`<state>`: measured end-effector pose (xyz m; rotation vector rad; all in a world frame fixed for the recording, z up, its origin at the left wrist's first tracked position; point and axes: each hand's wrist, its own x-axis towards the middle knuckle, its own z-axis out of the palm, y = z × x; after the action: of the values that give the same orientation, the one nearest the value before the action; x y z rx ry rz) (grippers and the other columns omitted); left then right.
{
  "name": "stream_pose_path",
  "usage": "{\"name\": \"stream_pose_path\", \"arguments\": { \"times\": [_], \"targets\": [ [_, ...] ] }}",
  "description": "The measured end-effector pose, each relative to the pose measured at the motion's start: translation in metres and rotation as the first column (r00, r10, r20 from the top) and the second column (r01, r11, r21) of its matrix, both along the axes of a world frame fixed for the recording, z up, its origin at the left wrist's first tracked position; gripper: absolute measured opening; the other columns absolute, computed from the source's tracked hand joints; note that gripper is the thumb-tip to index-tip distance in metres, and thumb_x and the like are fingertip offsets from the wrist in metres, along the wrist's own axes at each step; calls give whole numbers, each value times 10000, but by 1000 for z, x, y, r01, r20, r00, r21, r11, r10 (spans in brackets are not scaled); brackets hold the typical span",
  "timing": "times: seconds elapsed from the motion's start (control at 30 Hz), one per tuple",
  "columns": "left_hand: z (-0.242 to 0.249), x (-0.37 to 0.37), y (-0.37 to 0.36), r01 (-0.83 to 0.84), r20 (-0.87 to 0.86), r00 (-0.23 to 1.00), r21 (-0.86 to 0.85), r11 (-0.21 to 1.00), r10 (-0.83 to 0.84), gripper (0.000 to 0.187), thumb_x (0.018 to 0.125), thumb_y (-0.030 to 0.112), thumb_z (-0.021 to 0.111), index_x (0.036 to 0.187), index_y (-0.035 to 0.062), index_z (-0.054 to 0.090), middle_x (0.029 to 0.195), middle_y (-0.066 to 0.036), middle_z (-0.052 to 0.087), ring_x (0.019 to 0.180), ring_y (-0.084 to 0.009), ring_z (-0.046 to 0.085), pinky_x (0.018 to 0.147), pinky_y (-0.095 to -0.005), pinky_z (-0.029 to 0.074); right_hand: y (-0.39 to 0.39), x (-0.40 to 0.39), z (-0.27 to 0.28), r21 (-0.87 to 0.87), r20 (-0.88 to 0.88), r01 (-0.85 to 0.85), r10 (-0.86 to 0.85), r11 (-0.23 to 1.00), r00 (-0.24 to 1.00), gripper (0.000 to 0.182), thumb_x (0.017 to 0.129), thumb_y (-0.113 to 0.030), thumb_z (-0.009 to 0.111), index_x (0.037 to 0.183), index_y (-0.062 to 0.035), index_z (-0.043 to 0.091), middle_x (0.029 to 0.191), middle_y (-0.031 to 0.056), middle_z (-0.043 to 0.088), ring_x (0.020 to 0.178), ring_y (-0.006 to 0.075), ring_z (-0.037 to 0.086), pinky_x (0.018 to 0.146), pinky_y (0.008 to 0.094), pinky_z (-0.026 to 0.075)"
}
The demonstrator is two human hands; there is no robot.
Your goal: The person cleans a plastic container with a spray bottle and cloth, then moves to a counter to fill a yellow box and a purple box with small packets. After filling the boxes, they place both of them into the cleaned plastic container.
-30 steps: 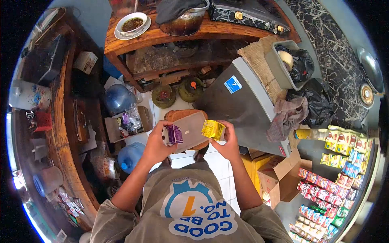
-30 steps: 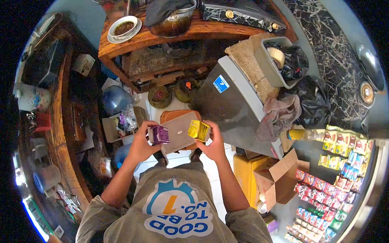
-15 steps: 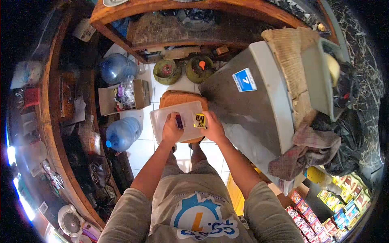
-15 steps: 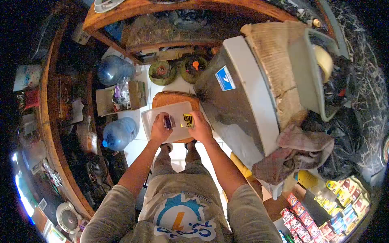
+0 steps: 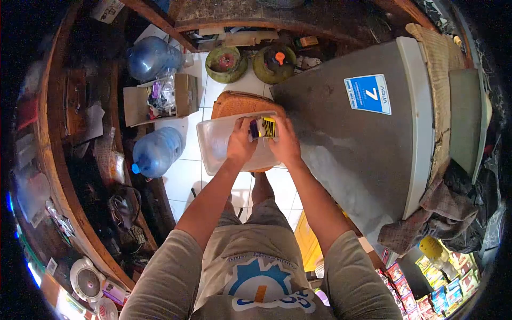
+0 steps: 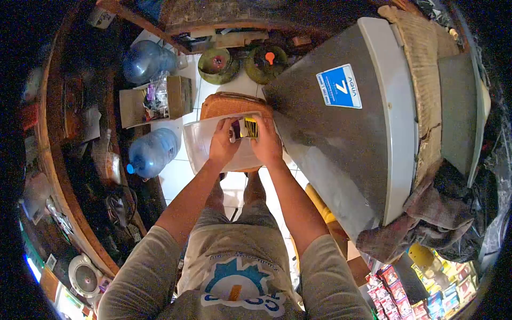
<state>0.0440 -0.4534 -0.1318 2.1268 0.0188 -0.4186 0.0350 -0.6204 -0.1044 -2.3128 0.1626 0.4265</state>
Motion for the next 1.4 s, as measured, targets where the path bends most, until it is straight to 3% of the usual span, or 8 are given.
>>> {"name": "stream_pose_path", "arguments": {
  "times": [0.1,0.17,0.27,0.4,0.63,0.9,1.2,1.4],
  "targets": [
    [3,-3,-3,-72,-81,995,-162,984,59,689,734,-31,767,1350,108,492,1302,-195,549,1083,-370,667,905,-441,574,3,1,2,-78,-15,-19,18,997,1000,739,752,-33,760,1425,-126,469,1439,179,471,1286,417,509,1038,487,467],
    [6,-8,-6,-126,-99,989,-134,983,113,704,756,-17,778,1381,91,473,1308,-175,567,1082,-334,678,902,-410,582,4,-3,-4,-204,137,-39,68,978,988,756,757,-53,765,1447,-131,467,1495,161,427,1321,407,477,1083,489,428],
    [2,-14,-6,-194,-172,971,-183,964,163,709,792,14,796,1411,68,455,1341,-162,582,1090,-292,686,903,-377,592,2,-4,0,-210,125,-30,58,977,990,757,772,-94,787,1459,-140,472,1504,151,426,1347,404,451,1106,492,400],
    [-14,-17,-9,-261,-262,948,-309,915,182,676,833,53,797,1415,56,453,1389,-166,582,1144,-286,670,916,-376,591,-1,-9,-6,-197,166,-22,55,980,985,788,775,-120,798,1477,-132,439,1500,183,430,1337,419,463,1080,509,419],
    [-33,-21,-11,-248,-180,963,-318,915,199,634,869,74,760,1427,46,459,1364,-207,598,1100,-301,698,906,-381,588,-6,-10,-8,-49,98,38,-33,998,995,750,801,-140,793,1466,-118,446,1381,191,551,1279,395,531,1056,478,449],
    [-36,-21,-14,-345,-342,916,-411,844,208,577,932,53,714,1430,20,424,1388,-186,570,1100,-231,694,925,-324,571,-8,-13,-12,-20,68,69,-67,997,995,724,830,-152,781,1470,-123,443,1394,182,548,1297,380,525,1062,453,452],
    [-39,-29,-12,-385,-388,903,-541,748,184,646,903,2,709,1466,21,393,1477,-204,488,1237,-297,621,988,-363,552,-14,-19,-18,65,139,25,-34,998,990,769,823,-132,787,1494,-104,412,1451,194,501,1330,382,503,1102,449,426],
    [-44,-56,8,-305,-330,930,-440,845,165,739,888,18,746,1516,43,359,1505,-189,471,1302,-340,561,1045,-400,516,-16,-46,2,89,210,18,-37,996,977,781,823,-128,786,1497,-78,396,1470,209,476,1379,401,448,1140,460,383]
  ]
}}
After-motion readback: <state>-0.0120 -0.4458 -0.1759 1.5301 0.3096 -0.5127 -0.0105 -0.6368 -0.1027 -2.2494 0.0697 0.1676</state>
